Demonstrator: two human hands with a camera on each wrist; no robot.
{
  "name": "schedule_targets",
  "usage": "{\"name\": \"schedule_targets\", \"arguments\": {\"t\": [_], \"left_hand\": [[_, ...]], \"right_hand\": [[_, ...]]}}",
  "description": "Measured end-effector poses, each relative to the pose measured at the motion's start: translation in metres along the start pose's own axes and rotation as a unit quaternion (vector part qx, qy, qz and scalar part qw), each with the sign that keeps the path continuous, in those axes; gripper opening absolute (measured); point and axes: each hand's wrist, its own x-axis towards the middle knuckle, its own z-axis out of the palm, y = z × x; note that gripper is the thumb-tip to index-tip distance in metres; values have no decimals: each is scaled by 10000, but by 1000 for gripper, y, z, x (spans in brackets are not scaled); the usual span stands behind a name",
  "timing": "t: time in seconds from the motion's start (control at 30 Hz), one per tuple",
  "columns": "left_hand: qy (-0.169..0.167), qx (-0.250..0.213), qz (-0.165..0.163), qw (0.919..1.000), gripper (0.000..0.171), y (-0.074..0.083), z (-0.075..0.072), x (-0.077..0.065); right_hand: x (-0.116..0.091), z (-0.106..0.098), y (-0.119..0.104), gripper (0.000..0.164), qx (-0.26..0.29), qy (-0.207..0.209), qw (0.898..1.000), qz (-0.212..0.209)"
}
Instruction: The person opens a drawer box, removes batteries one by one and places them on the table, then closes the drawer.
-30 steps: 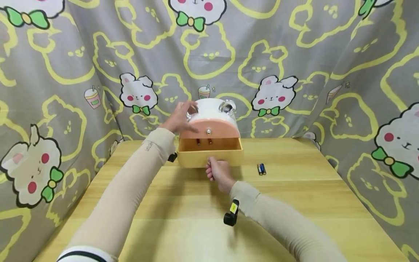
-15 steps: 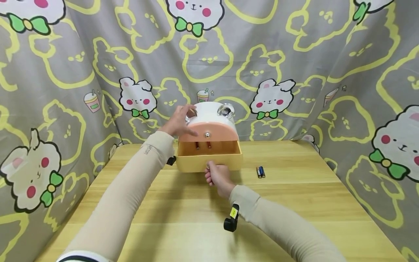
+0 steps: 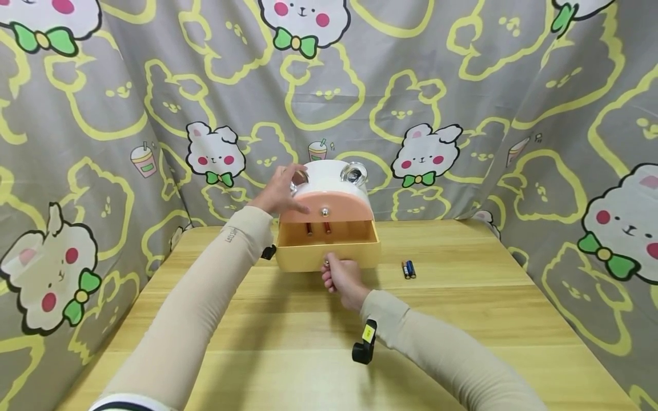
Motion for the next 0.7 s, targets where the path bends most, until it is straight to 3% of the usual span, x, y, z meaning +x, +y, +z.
{"name": "schedule_targets", "arguments": {"t": [0.7], "left_hand": [[-47, -79, 84, 9999, 100, 0, -1, -1]], "right_hand": [[-6, -2, 2, 25, -64, -13, 10000, -42]]}}
